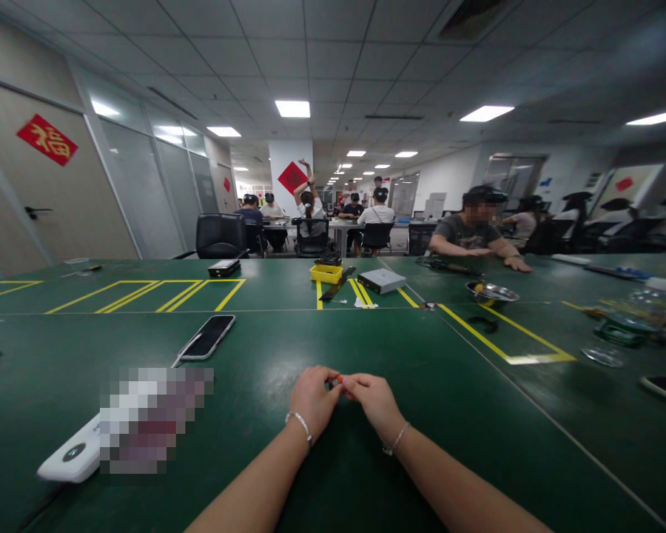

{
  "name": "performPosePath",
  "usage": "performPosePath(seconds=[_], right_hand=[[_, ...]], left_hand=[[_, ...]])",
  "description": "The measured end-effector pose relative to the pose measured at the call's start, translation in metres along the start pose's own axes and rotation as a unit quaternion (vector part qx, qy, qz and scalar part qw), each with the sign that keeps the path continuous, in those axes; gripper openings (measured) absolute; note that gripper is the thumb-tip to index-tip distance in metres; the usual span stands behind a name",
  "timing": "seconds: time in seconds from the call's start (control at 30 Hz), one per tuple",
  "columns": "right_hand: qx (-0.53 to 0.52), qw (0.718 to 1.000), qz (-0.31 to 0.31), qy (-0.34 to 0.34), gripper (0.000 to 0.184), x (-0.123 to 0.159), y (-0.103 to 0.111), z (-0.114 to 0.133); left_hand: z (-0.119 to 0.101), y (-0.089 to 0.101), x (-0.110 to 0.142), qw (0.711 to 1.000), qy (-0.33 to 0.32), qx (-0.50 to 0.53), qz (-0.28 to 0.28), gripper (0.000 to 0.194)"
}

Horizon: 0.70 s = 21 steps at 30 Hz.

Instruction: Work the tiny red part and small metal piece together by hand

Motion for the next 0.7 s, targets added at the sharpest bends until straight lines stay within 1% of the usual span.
performPosePath(seconds=[0.1, 0.23, 0.33, 0.47, 0.57, 0.63, 0.7], right_hand=[[0.017, 1.0, 0.008, 0.01, 0.028, 0.001, -0.001, 0.0], [0.022, 1.0, 0.008, 0.001, 0.027, 0.002, 0.0, 0.001], [0.025, 1.0, 0.002, -0.001, 0.025, 0.003, 0.0, 0.005], [-0.013, 1.0, 0.001, -0.013, 0.019, 0.004, -0.003, 0.008], [-0.048, 0.999, 0.001, -0.011, 0.013, 0.006, -0.008, 0.01], [-0.042, 0.999, -0.004, -0.004, 0.012, 0.005, -0.008, 0.014], [-0.012, 1.0, -0.01, 0.005, 0.012, 0.0, -0.001, 0.021]], left_hand=[[0.0, 0.0, 0.0, 1.0, 0.005, -0.008, 0.004, 0.008], [-0.002, 0.003, 0.0, 1.0, -0.014, -0.006, -0.012, 0.005], [-0.004, 0.004, 0.0, 0.999, -0.025, -0.023, -0.017, 0.005], [-0.009, 0.003, 0.001, 0.997, -0.049, -0.059, -0.019, 0.007], [-0.015, 0.002, 0.003, 0.994, -0.075, -0.077, -0.026, 0.005], [-0.018, 0.001, 0.003, 0.993, -0.09, -0.073, -0.021, 0.004], [-0.018, -0.001, 0.003, 0.993, -0.099, -0.056, -0.011, 0.011]])
Point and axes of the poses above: each hand's wrist, its own x-axis away from the middle knuckle, its own y-axis out of the back of the hand, z = x × y, the point moved 7 cm from there along -x, towards the middle knuckle, and after that the axes turned 11 degrees about -x, right-handed, at the moved point
